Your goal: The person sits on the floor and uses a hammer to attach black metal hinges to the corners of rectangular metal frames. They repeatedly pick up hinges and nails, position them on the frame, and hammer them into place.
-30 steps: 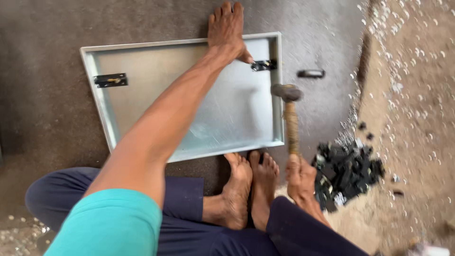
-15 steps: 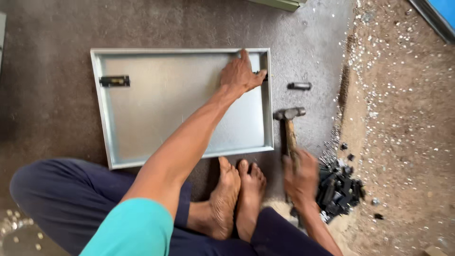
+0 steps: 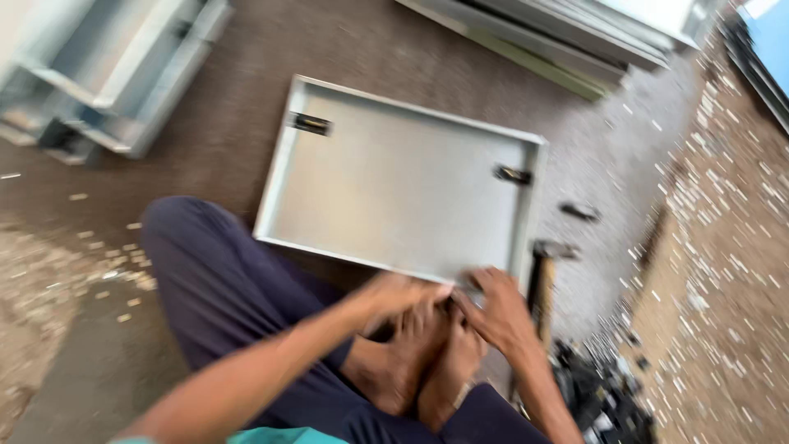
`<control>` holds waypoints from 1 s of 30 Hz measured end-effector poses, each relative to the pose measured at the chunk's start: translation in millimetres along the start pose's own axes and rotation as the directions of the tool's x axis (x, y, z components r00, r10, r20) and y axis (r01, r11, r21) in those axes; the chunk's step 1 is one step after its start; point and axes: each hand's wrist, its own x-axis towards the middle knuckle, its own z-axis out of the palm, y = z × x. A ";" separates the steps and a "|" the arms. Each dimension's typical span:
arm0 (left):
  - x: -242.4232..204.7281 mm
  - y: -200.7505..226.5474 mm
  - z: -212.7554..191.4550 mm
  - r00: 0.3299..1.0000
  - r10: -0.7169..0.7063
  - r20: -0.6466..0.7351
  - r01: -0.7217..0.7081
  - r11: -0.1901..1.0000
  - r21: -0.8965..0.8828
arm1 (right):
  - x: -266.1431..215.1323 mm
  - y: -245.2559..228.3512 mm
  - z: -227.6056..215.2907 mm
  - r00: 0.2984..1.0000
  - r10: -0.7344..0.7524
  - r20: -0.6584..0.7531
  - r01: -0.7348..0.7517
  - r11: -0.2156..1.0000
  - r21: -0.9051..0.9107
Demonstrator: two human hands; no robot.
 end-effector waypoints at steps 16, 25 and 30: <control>-51.0 164.9 -265.4 0.503 0.325 -0.801 -0.547 0.837 -0.003 | 88.5 -268.6 -16.8 0.595 -0.786 -0.170 0.777 0.616 -0.129; -69.4 180.1 -521.6 0.579 0.300 -0.758 -0.568 0.816 -0.111 | 149.5 -264.6 12.9 0.702 -0.711 0.041 0.710 0.694 -0.115; -102.0 177.0 -546.9 0.477 0.252 -0.842 -0.570 0.818 -0.079 | 223.8 -155.3 -5.9 0.789 -0.613 -0.028 0.595 0.775 -0.215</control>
